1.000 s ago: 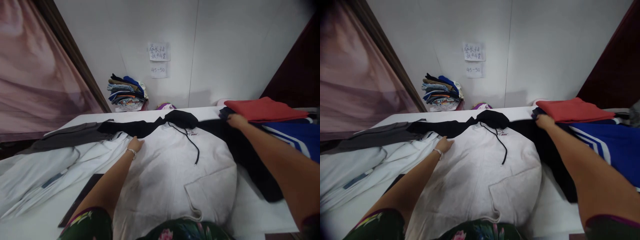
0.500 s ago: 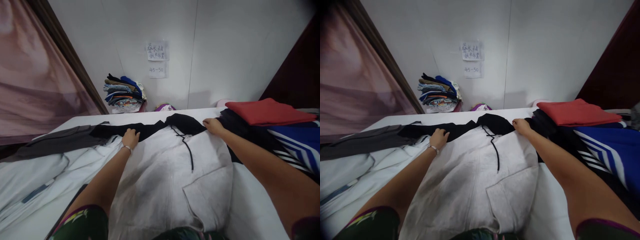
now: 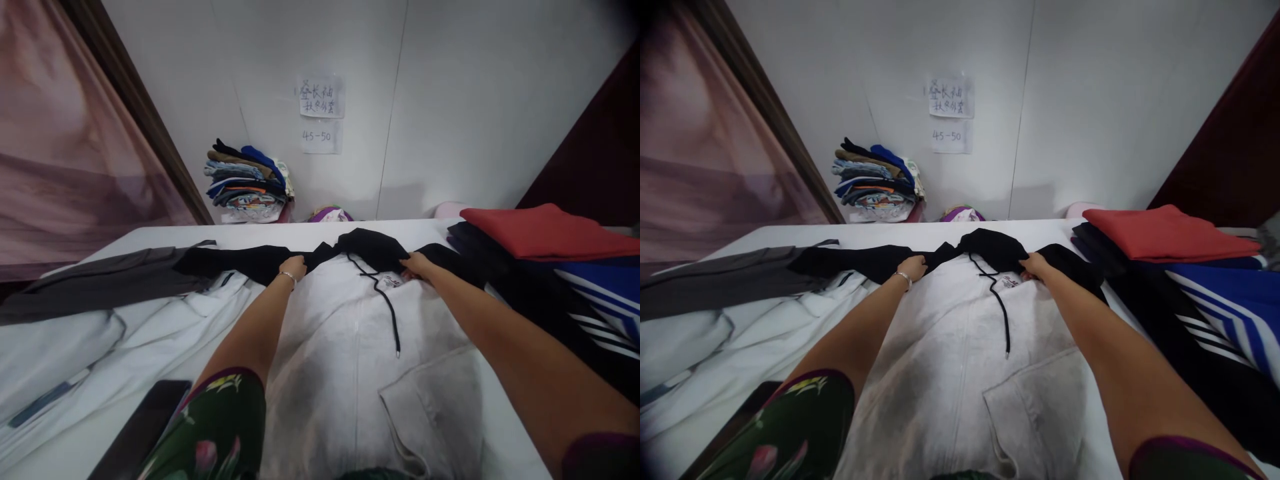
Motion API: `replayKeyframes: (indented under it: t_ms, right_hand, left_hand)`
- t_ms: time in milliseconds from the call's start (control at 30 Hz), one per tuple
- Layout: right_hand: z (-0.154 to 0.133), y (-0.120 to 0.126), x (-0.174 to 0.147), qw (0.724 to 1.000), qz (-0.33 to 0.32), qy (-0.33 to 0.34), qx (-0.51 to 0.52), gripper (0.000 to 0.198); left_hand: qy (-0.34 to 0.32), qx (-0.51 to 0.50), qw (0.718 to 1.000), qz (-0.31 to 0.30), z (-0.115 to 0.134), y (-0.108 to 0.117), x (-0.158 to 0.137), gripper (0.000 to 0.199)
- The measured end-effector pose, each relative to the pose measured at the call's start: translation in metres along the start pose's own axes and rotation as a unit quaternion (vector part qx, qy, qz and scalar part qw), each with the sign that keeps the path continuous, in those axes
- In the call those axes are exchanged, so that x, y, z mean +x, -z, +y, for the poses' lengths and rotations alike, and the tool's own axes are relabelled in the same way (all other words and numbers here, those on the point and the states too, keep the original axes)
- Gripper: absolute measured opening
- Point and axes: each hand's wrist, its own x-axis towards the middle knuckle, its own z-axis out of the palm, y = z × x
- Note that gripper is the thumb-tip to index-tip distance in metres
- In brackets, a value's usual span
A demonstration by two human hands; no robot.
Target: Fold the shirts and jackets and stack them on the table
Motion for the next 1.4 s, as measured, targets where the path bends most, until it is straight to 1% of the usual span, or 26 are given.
replayKeyframes:
  t_ms: [33,100,167,233,300,333,367,433,467,533,600,667,733,767,800,833,867,900,967,1033,1067,1133,1167,1233,1333,1400]
  right_hand:
    - [-0.006,0.002,0.003,1.000,0.015,0.005,0.025,0.026]
    - [-0.026,0.010,0.012,0.995,0.056,0.027,0.078,0.024]
    - [-0.053,0.021,0.025,0.984,0.107,0.061,0.125,0.025]
    - [-0.083,0.031,0.037,0.959,0.169,0.101,0.204,0.027]
    - [-0.109,0.035,0.044,0.919,0.197,0.149,0.307,0.030]
    - [-0.118,0.035,0.045,0.901,0.186,0.174,0.351,0.032]
    - [-0.125,0.032,0.045,0.892,0.157,0.194,0.377,0.037]
    - [-0.126,0.022,0.040,0.902,0.073,0.203,0.374,0.052]
    - [-0.122,0.015,0.035,0.915,0.036,0.191,0.354,0.062]
    - [-0.106,0.000,0.024,0.949,-0.003,0.155,0.275,0.077]
    - [-0.083,-0.012,0.008,0.972,-0.014,0.140,0.188,0.075]
    - [-0.055,-0.018,-0.014,0.980,-0.017,0.151,0.130,0.058]
    - [-0.023,-0.015,-0.041,0.978,-0.018,0.175,0.109,0.033]
    - [-0.005,-0.009,-0.056,0.976,-0.014,0.192,0.100,0.023]
    - [0.014,-0.002,-0.072,0.973,-0.008,0.214,0.090,0.019]
    - [0.034,0.008,-0.087,0.960,0.004,0.275,0.061,0.021]
    - [0.054,0.019,-0.102,0.948,0.034,0.314,0.042,0.024]
    - [0.075,0.030,-0.117,0.942,0.063,0.328,0.026,0.026]
    - [0.113,0.048,-0.146,0.942,0.157,0.295,0.013,0.030]
    - [0.142,0.057,-0.176,0.951,0.221,0.207,0.058,0.039]
    - [0.152,0.057,-0.190,0.956,0.226,0.156,0.102,0.046]
    - [0.161,0.050,-0.218,0.959,0.194,0.073,0.195,0.063]
    - [0.160,0.045,-0.229,0.959,0.167,0.050,0.223,0.071]
    - [0.153,0.036,-0.246,0.968,0.113,0.038,0.220,0.084]
    - [0.139,0.031,-0.255,0.992,0.058,0.044,0.099,0.086]
    - [0.133,0.034,-0.254,0.993,0.078,0.080,-0.029,0.080]
  left_hand:
    - [0.003,0.001,1.000,0.012,0.000,0.004,0.002,0.030]
    - [0.018,0.004,0.999,0.048,0.000,0.017,0.009,0.031]
    - [0.040,0.007,0.993,0.110,-0.001,0.037,0.019,0.036]
    - [0.073,0.002,0.981,0.179,-0.002,0.058,0.029,0.038]
    - [0.107,-0.007,0.971,0.215,-0.004,0.073,0.036,0.039]
    - [0.120,-0.011,0.970,0.211,-0.005,0.076,0.037,0.039]
    - [0.129,-0.013,0.972,0.194,-0.006,0.077,0.037,0.039]
    - [0.134,-0.016,0.979,0.151,-0.011,0.068,0.031,0.040]
    - [0.128,-0.019,0.983,0.129,-0.015,0.061,0.026,0.042]
    - [0.105,-0.029,0.990,0.091,-0.024,0.042,0.011,0.052]
    - [0.048,-0.028,0.996,0.073,-0.034,0.025,-0.008,0.057]
    - [-0.022,-0.013,0.997,0.075,-0.046,0.013,-0.033,0.051]
    - [-0.081,0.009,0.993,0.089,-0.059,0.006,-0.064,0.042]
    - [-0.098,0.016,0.990,0.100,-0.066,0.004,-0.081,0.040]
    - [-0.102,0.014,0.988,0.112,-0.074,0.002,-0.099,0.039]
    - [-0.091,0.004,0.988,0.123,-0.081,0.001,-0.116,0.041]
    - [-0.066,-0.013,0.990,0.124,-0.089,0.001,-0.134,0.044]
    - [-0.026,-0.033,0.992,0.116,-0.097,0.000,-0.150,0.048]
    - [0.047,-0.060,0.993,0.094,-0.112,-0.002,-0.179,0.056]
    - [0.080,-0.060,0.992,0.083,-0.123,-0.004,-0.201,0.060]
    - [0.081,-0.053,0.992,0.081,-0.127,-0.005,-0.210,0.061]
    - [0.086,-0.035,0.993,0.079,-0.130,-0.007,-0.224,0.062]
    - [0.092,-0.027,0.993,0.075,-0.129,-0.007,-0.230,0.063]
    - [0.100,-0.022,0.993,0.059,-0.125,-0.007,-0.240,0.064]
    - [0.108,-0.016,0.994,0.023,-0.118,-0.004,-0.252,0.066]
    - [0.116,-0.004,0.993,0.004,-0.115,-0.002,-0.260,0.066]
